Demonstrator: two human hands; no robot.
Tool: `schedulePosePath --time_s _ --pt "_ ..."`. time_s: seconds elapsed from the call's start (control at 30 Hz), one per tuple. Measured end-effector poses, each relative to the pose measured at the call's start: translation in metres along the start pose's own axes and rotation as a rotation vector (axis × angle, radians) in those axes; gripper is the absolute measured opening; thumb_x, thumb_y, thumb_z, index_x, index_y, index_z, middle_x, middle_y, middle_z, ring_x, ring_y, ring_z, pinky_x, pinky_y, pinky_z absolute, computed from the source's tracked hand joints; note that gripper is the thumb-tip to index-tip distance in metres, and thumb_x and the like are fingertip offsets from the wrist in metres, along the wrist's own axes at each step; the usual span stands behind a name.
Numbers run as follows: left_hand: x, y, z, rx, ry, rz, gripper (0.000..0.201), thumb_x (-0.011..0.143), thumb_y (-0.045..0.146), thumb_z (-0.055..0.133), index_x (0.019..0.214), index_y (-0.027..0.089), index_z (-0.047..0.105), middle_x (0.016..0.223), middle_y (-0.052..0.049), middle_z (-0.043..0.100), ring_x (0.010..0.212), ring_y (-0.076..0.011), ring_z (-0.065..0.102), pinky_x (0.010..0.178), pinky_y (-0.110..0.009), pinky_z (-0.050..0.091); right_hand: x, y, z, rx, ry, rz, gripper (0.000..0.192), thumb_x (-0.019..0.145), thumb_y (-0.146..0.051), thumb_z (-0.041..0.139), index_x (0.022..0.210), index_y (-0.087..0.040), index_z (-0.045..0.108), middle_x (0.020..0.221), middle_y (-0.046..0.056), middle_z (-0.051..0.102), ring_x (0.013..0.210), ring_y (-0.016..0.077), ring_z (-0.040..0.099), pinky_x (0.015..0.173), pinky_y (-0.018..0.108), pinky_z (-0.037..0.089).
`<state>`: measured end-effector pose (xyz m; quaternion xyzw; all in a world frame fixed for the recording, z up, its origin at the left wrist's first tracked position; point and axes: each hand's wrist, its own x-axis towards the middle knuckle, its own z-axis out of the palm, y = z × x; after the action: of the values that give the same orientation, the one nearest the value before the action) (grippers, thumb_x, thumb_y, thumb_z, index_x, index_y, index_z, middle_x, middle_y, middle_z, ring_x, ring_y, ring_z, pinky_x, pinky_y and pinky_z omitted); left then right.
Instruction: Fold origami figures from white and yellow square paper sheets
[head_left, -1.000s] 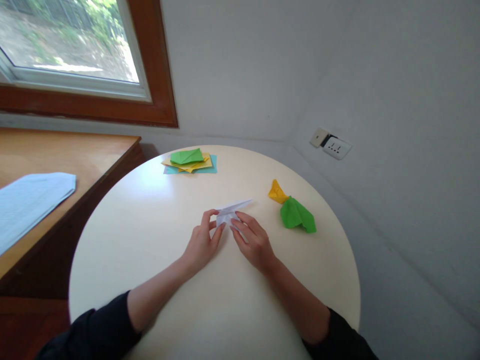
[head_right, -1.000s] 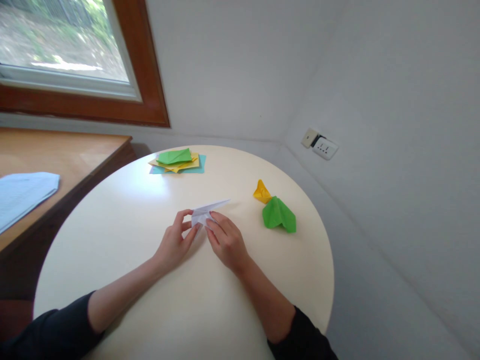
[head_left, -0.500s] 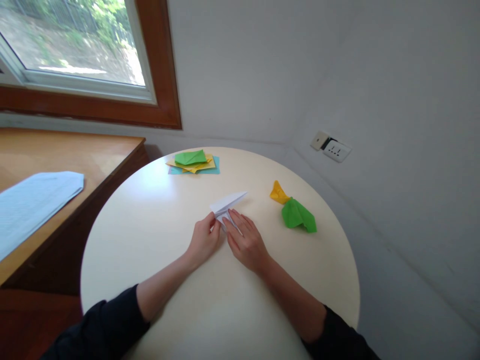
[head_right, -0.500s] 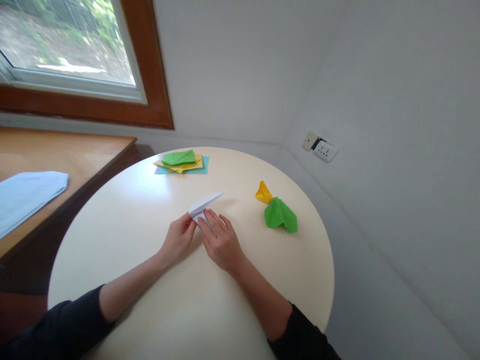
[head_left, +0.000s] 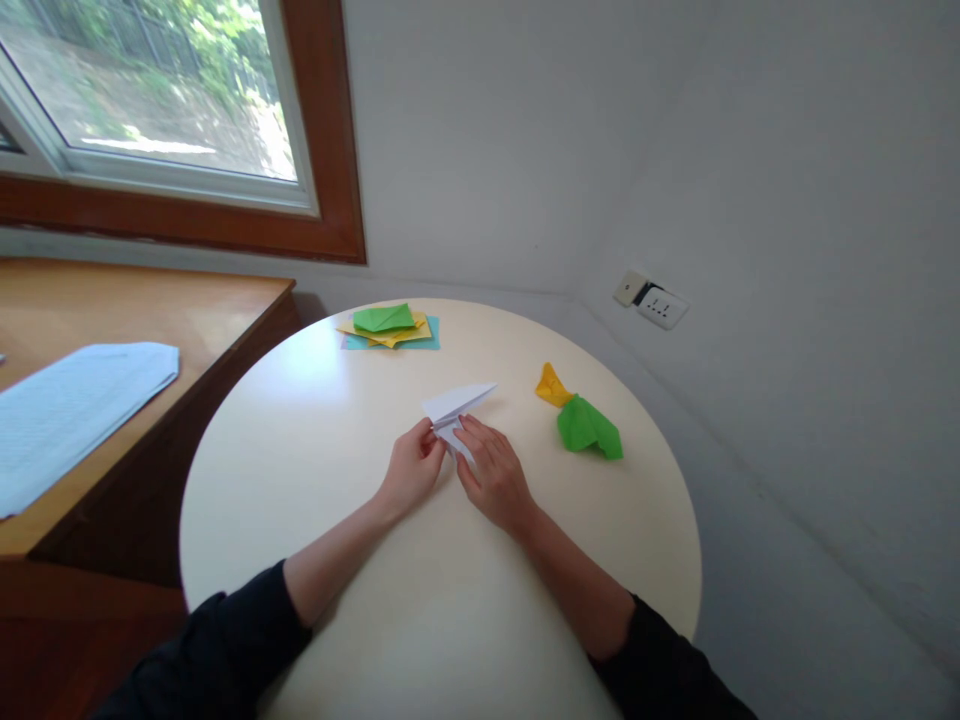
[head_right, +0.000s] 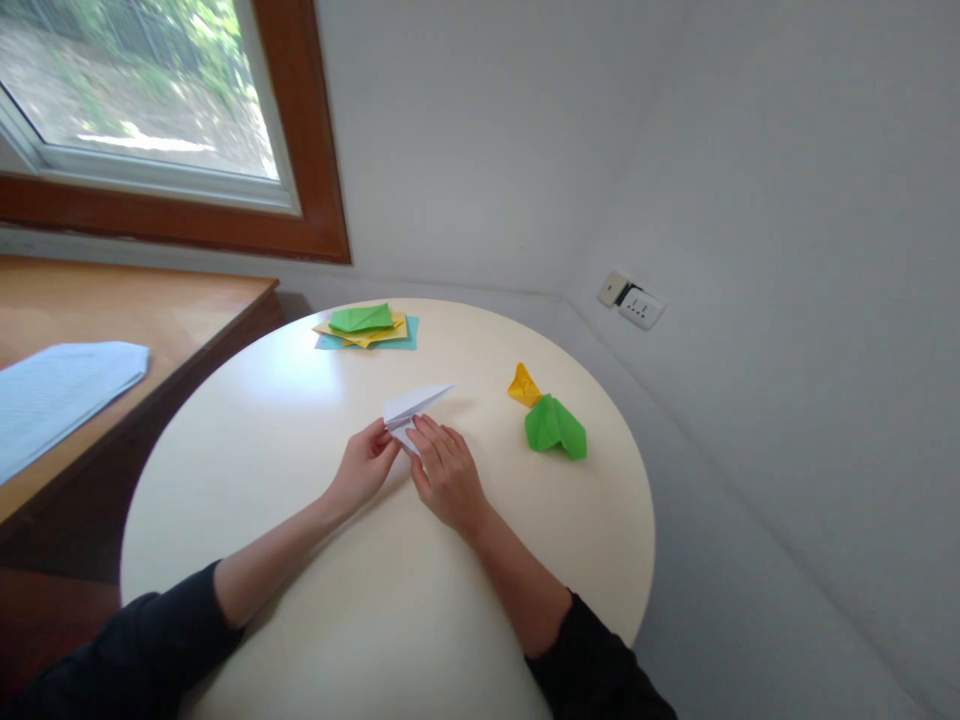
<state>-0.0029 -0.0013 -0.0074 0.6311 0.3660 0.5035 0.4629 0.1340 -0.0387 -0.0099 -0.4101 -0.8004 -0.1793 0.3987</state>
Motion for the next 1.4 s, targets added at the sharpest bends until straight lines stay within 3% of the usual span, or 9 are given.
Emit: schedulePosePath --time_s 0.2,0.4,0.57,0.77,0.97,1.03,1.2,1.3,1.4 --pt "-0.005 0.011 0.002 -0.270 0.013 -0.147 0.023 0.063 0.017 0.055 0.085 0.013 0.061 0.076 -0.002 0.065 0.079 -0.0163 0.058 0.076 -0.029 0.044 -0.003 -0.007 -0.001 -0.021 -0.011 0.025 0.045 0.080 -0.007 0.041 0.125 -0.014 0.041 0.120 0.015 0.057 0.120 0.0210 0.046 0.094 0.039 0.042" --pt "-0.011 0.018 0.004 -0.416 0.023 -0.265 0.007 0.059 0.020 0.057 0.055 0.015 0.053 0.053 0.004 0.049 0.057 -0.0095 0.048 0.060 -0.022 0.040 -0.008 -0.010 0.001 -0.059 -0.038 0.131 0.043 0.082 -0.020 0.045 0.124 -0.012 0.043 0.124 0.016 0.053 0.120 0.0232 0.045 0.095 0.040 0.040" --pt "-0.016 0.029 0.007 -0.480 -0.088 -0.302 0.019 0.062 0.025 0.051 0.073 0.015 0.063 0.079 -0.003 0.064 0.079 -0.0166 0.055 0.068 -0.025 0.041 -0.012 -0.003 0.003 -0.089 -0.045 0.196 0.044 0.080 -0.025 0.050 0.122 -0.012 0.047 0.126 0.017 0.050 0.119 0.0262 0.045 0.094 0.043 0.039" --pt "-0.026 0.025 0.005 -0.337 -0.166 -0.250 0.031 0.071 0.029 0.045 0.090 0.017 0.066 0.107 -0.007 0.064 0.105 -0.0229 0.053 0.082 -0.033 0.041 -0.014 -0.002 0.000 -0.031 0.004 0.264 0.039 0.078 -0.013 0.046 0.116 -0.015 0.053 0.115 0.014 0.057 0.111 0.0230 0.051 0.092 0.040 0.043" --pt "-0.033 0.026 -0.010 0.053 0.091 -0.036 0.020 0.070 0.027 0.052 0.079 0.013 0.064 0.081 -0.008 0.065 0.078 -0.0183 0.059 0.078 -0.035 0.045 -0.014 -0.011 -0.009 0.151 0.127 0.368 0.032 0.076 -0.013 0.047 0.104 -0.018 0.060 0.104 0.011 0.061 0.101 0.0206 0.056 0.089 0.038 0.048" --pt "-0.035 0.033 -0.018 0.228 0.149 0.085 0.025 0.069 0.025 0.054 0.090 0.014 0.062 0.090 -0.009 0.062 0.079 -0.0174 0.058 0.076 -0.034 0.047 -0.015 -0.015 -0.015 0.209 0.129 0.350 0.027 0.075 -0.013 0.050 0.099 -0.019 0.062 0.099 0.010 0.063 0.096 0.0195 0.059 0.087 0.036 0.049" --pt "-0.042 0.054 -0.037 0.388 -0.231 0.272 0.063 0.070 0.017 0.057 0.129 0.025 0.038 0.131 -0.010 0.044 0.109 -0.0191 0.050 0.087 -0.033 0.046 -0.016 -0.030 -0.032 0.353 0.038 0.233 0.020 0.073 -0.016 0.057 0.091 -0.019 0.063 0.096 0.008 0.066 0.091 0.0180 0.062 0.082 0.033 0.051" --pt "-0.048 0.065 -0.045 0.495 -0.438 0.329 0.055 0.075 0.014 0.051 0.128 0.029 0.041 0.132 -0.007 0.045 0.112 -0.0193 0.049 0.094 -0.035 0.041 -0.016 -0.036 -0.043 0.394 -0.026 0.189 0.019 0.071 -0.016 0.059 0.090 -0.020 0.064 0.095 0.007 0.067 0.093 0.0181 0.061 0.083 0.034 0.051" --pt "-0.054 0.075 -0.050 0.620 -0.504 0.369 0.044 0.078 0.014 0.048 0.119 0.027 0.052 0.130 -0.008 0.048 0.115 -0.0222 0.048 0.096 -0.039 0.039 -0.014 -0.040 -0.054 0.419 -0.060 0.184 0.019 0.071 -0.017 0.061 0.090 -0.019 0.065 0.096 0.008 0.067 0.094 0.0182 0.061 0.084 0.035 0.050"
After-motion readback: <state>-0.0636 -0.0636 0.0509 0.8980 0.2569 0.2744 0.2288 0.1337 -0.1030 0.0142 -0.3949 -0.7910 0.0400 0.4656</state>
